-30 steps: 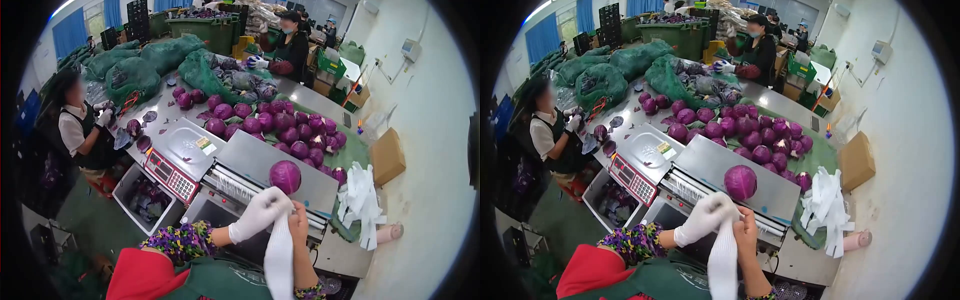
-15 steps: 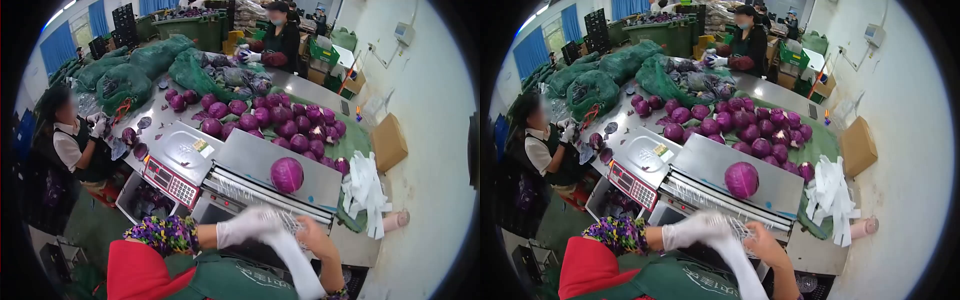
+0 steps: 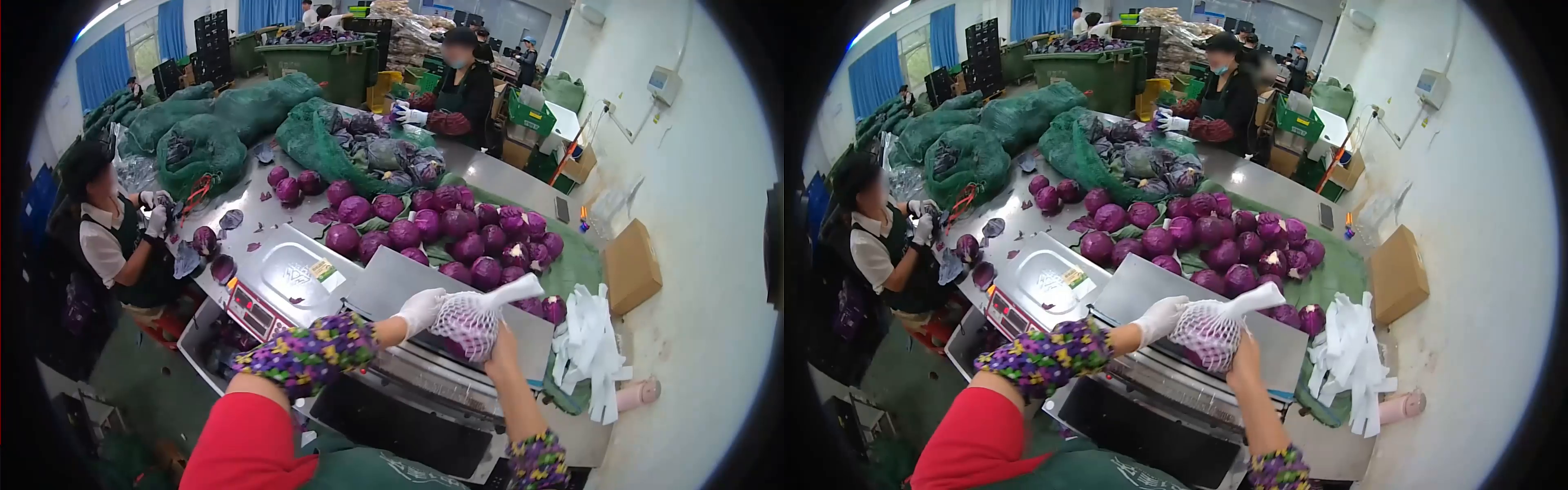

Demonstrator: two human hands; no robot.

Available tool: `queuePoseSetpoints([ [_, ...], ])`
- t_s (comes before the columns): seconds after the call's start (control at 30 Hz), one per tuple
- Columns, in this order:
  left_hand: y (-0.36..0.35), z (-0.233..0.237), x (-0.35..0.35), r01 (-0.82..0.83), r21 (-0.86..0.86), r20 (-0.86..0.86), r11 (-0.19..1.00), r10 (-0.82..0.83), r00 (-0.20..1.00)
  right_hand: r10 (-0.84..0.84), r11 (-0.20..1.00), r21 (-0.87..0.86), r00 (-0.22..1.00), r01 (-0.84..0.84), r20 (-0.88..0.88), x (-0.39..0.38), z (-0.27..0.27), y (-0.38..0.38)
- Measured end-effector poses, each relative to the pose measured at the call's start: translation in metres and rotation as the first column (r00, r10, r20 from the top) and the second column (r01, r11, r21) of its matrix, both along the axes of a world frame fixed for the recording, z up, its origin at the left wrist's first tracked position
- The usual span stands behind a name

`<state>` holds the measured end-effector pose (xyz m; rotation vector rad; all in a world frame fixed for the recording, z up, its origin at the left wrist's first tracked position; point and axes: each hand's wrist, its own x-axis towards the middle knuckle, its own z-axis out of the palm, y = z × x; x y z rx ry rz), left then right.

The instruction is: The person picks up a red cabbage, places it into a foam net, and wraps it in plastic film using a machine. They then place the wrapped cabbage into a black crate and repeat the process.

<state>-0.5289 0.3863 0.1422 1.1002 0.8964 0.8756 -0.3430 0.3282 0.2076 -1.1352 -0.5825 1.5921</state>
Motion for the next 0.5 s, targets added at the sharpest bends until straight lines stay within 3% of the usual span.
queuePoseSetpoints([
  [0.03, -0.006, 0.002, 0.002, -0.071, 0.139, -0.013, 0.988, 0.074, 0.997, 0.007, 1.000, -0.006, 1.000, -0.007, 0.008, -0.001, 0.018, -0.015],
  [0.1, -0.051, 0.098, -0.003, 0.053, -0.208, 0.189, 0.977, -0.013, 0.982, -0.169, 0.978, 0.134, 0.983, 0.160, 0.064, -0.001, 0.043, -0.045],
  [0.13, -0.070, 0.115, -0.006, 0.029, -0.218, 0.187, 0.976, 0.012, 0.982, -0.155, 0.916, 0.401, 0.939, 0.020, 0.307, 0.008, 0.036, -0.052],
  [0.2, -0.099, 0.137, -0.015, 0.343, -0.593, 0.548, 0.728, 0.053, 0.835, 0.020, 0.907, 0.349, 0.852, -0.234, 0.522, 0.015, 0.074, -0.076],
  [0.23, -0.111, 0.143, -0.020, 0.297, -0.593, 0.527, 0.748, 0.083, 0.846, 0.093, 0.880, 0.316, 0.780, -0.355, 0.619, 0.019, 0.093, -0.087],
  [0.27, -0.124, 0.143, -0.025, 0.254, -0.593, 0.507, 0.764, 0.110, 0.855, 0.229, 0.891, 0.158, 0.720, -0.426, 0.655, 0.020, 0.108, -0.095],
  [0.3, -0.132, 0.133, -0.027, 0.264, -0.637, 0.516, 0.725, 0.146, 0.844, 0.277, 0.908, 0.199, 0.884, -0.370, 0.377, 0.018, 0.101, -0.104],
  [0.33, -0.141, 0.125, -0.028, 0.180, -0.531, 0.472, 0.828, 0.113, 0.874, 0.296, 0.929, 0.215, 0.953, -0.302, 0.059, 0.010, 0.101, -0.114],
  [0.37, -0.147, 0.113, -0.031, 0.184, -0.527, 0.481, 0.830, 0.113, 0.869, 0.434, 0.900, 0.108, 0.892, -0.422, -0.126, 0.013, 0.116, -0.122],
  [0.43, -0.164, 0.099, -0.039, 0.187, -0.525, 0.492, 0.830, 0.116, 0.863, 0.447, 0.888, 0.136, 0.755, -0.439, -0.481, 0.031, 0.060, -0.130],
  [0.47, -0.173, 0.097, -0.043, 0.277, -0.523, 0.625, 0.806, 0.141, 0.768, 0.440, 0.878, 0.137, 0.661, -0.458, -0.607, 0.033, 0.049, -0.128],
  [0.5, -0.179, 0.098, -0.044, 0.365, -0.504, 0.738, 0.783, 0.171, 0.652, 0.440, 0.878, 0.137, 0.662, -0.458, -0.607, 0.028, 0.043, -0.127],
])
